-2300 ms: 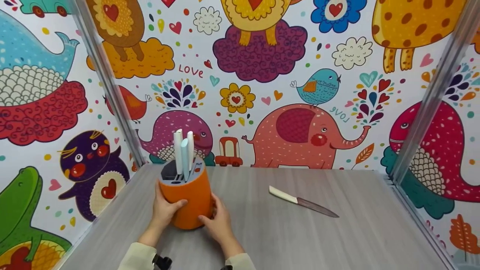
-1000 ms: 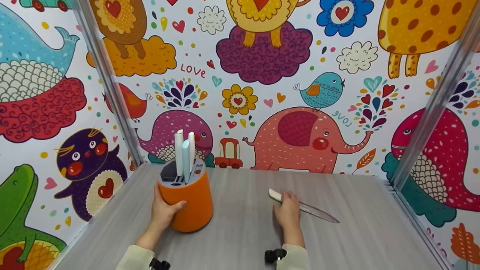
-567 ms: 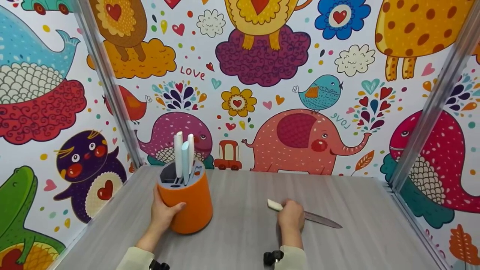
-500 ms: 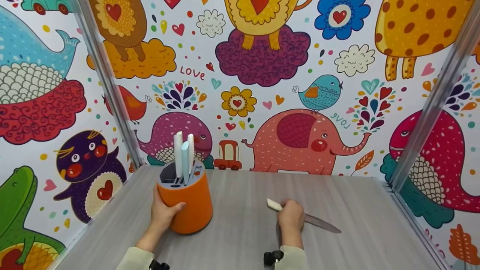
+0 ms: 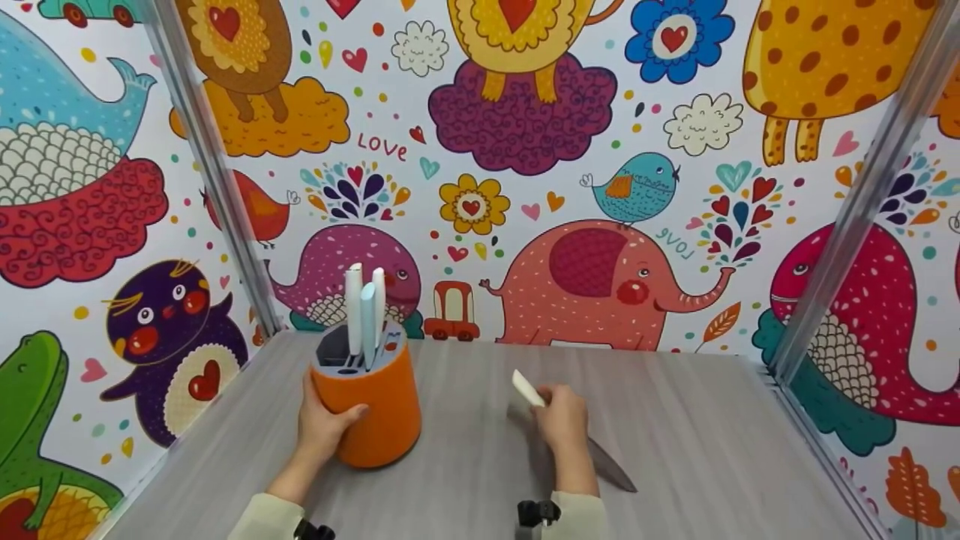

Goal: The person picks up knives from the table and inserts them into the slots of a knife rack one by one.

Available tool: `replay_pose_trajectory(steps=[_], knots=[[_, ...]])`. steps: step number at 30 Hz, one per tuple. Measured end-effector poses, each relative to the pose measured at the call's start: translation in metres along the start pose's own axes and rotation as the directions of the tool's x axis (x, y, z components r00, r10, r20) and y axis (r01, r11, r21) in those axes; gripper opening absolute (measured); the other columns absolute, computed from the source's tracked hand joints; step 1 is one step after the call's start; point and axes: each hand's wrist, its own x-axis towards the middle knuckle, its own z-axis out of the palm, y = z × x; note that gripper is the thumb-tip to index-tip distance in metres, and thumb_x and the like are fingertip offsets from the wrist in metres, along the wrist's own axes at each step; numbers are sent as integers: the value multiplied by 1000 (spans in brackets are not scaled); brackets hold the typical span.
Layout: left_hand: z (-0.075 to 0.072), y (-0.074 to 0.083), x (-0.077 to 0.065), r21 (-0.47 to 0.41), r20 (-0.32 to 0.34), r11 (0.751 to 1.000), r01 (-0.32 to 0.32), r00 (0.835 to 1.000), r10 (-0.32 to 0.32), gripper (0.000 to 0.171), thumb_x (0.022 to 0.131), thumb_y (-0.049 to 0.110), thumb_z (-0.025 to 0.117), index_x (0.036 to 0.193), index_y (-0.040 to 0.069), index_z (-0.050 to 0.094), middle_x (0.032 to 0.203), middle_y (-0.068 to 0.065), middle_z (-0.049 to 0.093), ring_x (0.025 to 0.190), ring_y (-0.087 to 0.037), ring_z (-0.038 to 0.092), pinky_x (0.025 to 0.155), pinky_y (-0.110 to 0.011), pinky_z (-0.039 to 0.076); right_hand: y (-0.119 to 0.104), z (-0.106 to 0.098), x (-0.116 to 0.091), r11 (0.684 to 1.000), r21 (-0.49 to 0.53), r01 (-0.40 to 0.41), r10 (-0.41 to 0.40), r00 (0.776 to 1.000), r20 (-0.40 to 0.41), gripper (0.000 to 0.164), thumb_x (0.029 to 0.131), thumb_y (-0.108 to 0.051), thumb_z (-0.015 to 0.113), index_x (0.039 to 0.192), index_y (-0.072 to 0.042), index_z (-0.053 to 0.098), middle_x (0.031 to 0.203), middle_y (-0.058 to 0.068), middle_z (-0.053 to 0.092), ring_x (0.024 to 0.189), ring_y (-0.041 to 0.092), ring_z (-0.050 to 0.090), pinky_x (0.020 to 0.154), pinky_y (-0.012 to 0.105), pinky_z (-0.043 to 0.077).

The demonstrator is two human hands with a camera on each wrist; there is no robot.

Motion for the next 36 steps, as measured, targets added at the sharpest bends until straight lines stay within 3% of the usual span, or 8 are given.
replay_pose_trajectory(steps=[10,17,20,24,28,31,33,36], knots=[[-4,-2,0,4,8,1000,23,1000,-23,121,79,38,95,168,19,15,165,-12,40,143,-34,48,128,-60,34,-60,-22,-17,956,291,32,-46,998,43,31,91,-1,81,122,-5,77,108,12,76,95,24,67,81,34,56],[-2,1,-4,35,-65,997,-75,995,77,120,76,33,96,166,10,21,165,-15,39,143,-34,48,127,-62,34,-88,-33,-30,870,483,104,-142,989,44,35,93,1,78,127,-1,72,115,19,73,98,24,67,83,25,59],[-3,10,-6,51,-88,992,-115,989,119,114,78,33,93,165,10,23,166,-14,39,143,-34,47,126,-61,36,-97,-35,-35,852,512,109,-156,987,49,36,93,-1,79,129,-2,71,117,18,72,102,24,67,86,25,60],[-2,28,-6,81,-180,977,-200,961,211,93,86,28,83,160,4,33,162,-19,45,143,-36,48,124,-63,40,-107,-33,-41,840,528,127,-182,982,53,38,92,0,80,129,-1,69,116,16,72,104,26,68,88,26,60],[0,49,-7,159,-305,950,-269,902,307,68,92,19,74,150,-1,45,151,-22,55,139,-39,51,120,-65,40,-118,-27,-47,829,539,146,-213,975,63,38,92,0,80,128,1,69,114,15,73,103,26,69,88,26,61],[0,68,-12,199,-340,932,-302,871,354,58,93,13,71,145,-1,51,145,-21,60,134,-38,55,118,-65,43,-126,-21,-53,830,536,151,-227,971,78,37,92,-3,81,128,-2,69,115,15,73,102,26,70,89,27,61],[-1,81,-16,201,-334,921,-333,861,384,53,93,9,70,143,0,54,143,-19,62,132,-36,57,121,-56,45,-131,-17,-56,831,533,158,-238,967,86,37,92,-5,81,127,-3,69,116,16,73,103,26,71,91,27,62],[0,100,-25,153,-297,905,-397,855,425,48,93,1,70,140,-2,58,138,-18,68,129,-34,61,122,-33,45,-138,-11,-62,831,529,171,-259,961,97,36,92,-7,82,126,-4,70,116,16,74,102,25,71,91,29,63]])
